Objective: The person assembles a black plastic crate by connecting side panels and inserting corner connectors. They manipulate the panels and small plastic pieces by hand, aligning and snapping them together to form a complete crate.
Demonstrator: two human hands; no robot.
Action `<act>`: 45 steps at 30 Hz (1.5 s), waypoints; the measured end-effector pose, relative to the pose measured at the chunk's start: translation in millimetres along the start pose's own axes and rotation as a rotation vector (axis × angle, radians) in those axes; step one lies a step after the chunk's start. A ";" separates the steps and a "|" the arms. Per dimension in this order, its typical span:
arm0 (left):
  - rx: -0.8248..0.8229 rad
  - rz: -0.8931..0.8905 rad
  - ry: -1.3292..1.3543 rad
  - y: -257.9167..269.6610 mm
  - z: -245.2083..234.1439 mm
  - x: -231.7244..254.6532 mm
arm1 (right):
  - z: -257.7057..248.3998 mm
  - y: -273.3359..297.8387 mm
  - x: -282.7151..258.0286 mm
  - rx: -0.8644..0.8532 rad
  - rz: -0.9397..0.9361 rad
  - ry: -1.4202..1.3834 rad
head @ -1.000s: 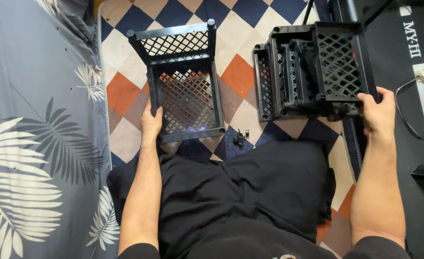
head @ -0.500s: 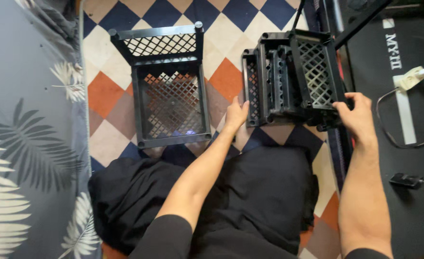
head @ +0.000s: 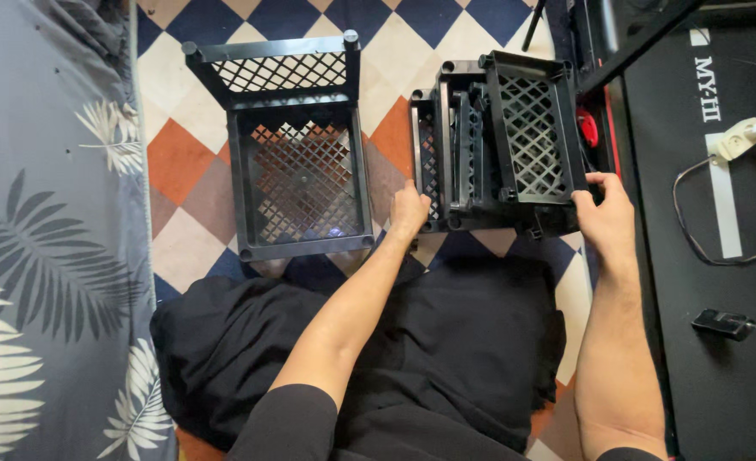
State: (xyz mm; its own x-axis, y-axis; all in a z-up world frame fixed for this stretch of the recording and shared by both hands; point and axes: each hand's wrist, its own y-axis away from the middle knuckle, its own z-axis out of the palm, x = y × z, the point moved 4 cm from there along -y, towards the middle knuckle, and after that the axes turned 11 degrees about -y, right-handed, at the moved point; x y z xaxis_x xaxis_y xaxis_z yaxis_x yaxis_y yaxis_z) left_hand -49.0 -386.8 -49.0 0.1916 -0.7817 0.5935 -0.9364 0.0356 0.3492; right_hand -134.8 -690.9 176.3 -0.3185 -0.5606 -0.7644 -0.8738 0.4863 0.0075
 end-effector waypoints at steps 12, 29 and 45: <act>0.641 0.337 0.059 71.9 -271.5 -72.8 | 1.1 -4.0 9.2 0.201 -0.339 -0.259; 0.383 -0.171 0.009 73.1 -318.1 -244.9 | 84.4 100.2 -139.5 0.031 -0.327 -0.584; 0.103 -0.004 1.166 185.4 -260.1 -146.9 | 152.3 194.5 -188.2 -0.168 -0.327 -0.775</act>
State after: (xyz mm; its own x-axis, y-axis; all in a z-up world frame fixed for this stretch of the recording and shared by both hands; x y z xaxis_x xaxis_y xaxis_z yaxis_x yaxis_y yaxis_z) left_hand -174.2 -103.4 117.2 0.2986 0.2648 0.9169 -0.9443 -0.0576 0.3241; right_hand -188.8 -388.7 223.4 0.2467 -0.0088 -0.9691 -0.9403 0.2397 -0.2415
